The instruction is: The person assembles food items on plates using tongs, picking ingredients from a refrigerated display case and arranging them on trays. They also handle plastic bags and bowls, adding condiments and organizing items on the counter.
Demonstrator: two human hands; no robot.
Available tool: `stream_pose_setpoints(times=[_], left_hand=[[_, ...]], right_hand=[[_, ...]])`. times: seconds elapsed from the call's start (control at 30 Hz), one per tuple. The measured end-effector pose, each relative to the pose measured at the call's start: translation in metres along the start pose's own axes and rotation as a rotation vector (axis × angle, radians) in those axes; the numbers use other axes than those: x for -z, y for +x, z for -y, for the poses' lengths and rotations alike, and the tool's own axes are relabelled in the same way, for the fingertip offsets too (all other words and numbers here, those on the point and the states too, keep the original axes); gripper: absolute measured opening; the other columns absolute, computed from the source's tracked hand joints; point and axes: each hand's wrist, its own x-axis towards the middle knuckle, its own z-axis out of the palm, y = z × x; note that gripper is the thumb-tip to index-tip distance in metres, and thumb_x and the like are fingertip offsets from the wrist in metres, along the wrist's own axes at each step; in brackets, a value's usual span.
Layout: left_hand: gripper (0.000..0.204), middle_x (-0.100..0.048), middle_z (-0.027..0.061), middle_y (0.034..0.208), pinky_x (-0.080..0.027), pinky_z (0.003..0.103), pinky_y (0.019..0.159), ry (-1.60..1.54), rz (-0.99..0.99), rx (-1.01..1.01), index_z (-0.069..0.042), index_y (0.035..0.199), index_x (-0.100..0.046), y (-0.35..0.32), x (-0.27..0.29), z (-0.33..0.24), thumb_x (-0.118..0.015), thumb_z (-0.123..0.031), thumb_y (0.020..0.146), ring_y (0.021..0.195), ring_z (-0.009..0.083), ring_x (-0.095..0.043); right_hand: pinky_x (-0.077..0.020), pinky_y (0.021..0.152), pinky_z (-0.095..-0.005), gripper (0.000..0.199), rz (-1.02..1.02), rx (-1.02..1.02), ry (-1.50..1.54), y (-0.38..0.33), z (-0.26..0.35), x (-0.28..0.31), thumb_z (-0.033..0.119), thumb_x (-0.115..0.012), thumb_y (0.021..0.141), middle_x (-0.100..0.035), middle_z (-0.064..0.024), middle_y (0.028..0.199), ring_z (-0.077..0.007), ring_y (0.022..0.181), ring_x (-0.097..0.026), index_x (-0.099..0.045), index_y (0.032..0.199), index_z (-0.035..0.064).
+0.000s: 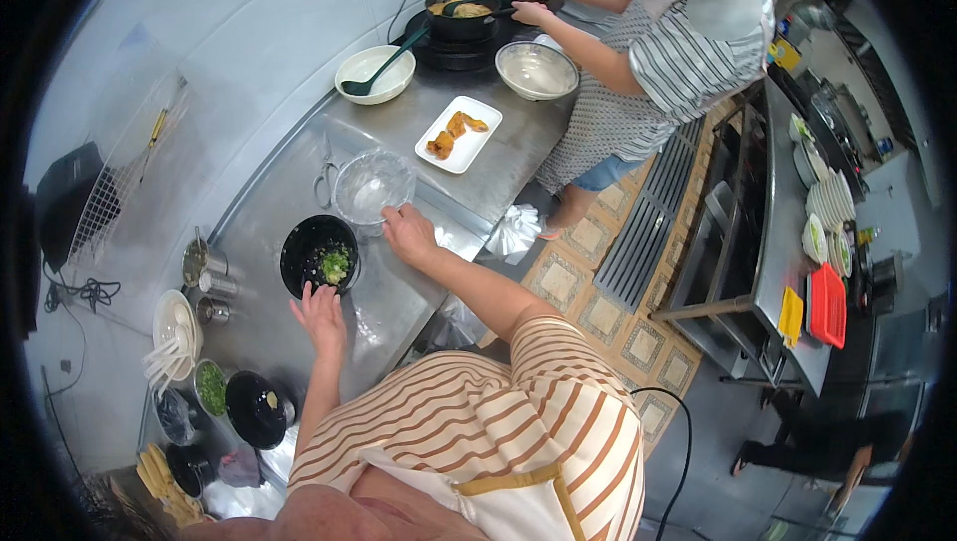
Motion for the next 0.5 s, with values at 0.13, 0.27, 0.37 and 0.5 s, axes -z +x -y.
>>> stream_pose_setpoints(times=[0.13,0.27,0.37,0.5], left_hand=[[0.018,-0.058,0.009,0.109,-0.019,0.056,0.106,-0.007,0.009,0.035,-0.006,0.101,-0.063,0.004,-0.002,0.003,-0.056,-0.015,0.086,0.12,0.0306,-0.043],[0.019,-0.057,0.0096,0.111,-0.02,0.055,0.106,-0.006,-0.012,0.052,-0.006,0.102,-0.063,0.005,-0.007,0.006,-0.057,-0.015,0.086,0.12,0.0307,-0.043],[0.019,-0.057,0.0098,0.111,-0.019,0.055,0.106,0.002,-0.028,0.09,-0.006,0.101,-0.063,0.007,-0.007,0.004,-0.057,-0.015,0.085,0.121,0.0309,-0.043],[0.018,-0.057,0.0098,0.112,-0.02,0.055,0.106,-0.023,-0.033,0.101,-0.006,0.1,-0.063,0.015,-0.009,0.002,-0.058,-0.015,0.085,0.121,0.0312,-0.043]], right_hand=[[-0.0468,0.068,-0.046,0.018,-0.006,0.083,-0.053,0.014,-0.007,-0.012,0.017,-0.057,0.081,-0.053,-0.0149,0.087,-0.0353,0.081,-0.056,-0.054,0.098,0.011],[-0.0463,0.067,-0.0479,0.017,0.061,0.138,-0.114,0.039,-0.003,-0.025,0.017,-0.057,0.08,-0.053,-0.016,0.087,-0.0354,0.085,-0.055,-0.053,0.094,0.0084],[-0.0449,0.069,-0.0473,0.014,0.048,0.128,-0.074,0.059,0.007,-0.042,0.017,-0.056,0.081,-0.054,-0.0181,0.084,-0.0373,0.082,-0.055,-0.056,0.093,0.009],[-0.0455,0.07,-0.0475,0.015,0.039,0.127,-0.078,0.075,0.011,-0.051,0.017,-0.056,0.081,-0.055,-0.0192,0.088,-0.0379,0.083,-0.056,-0.056,0.094,0.0086]])
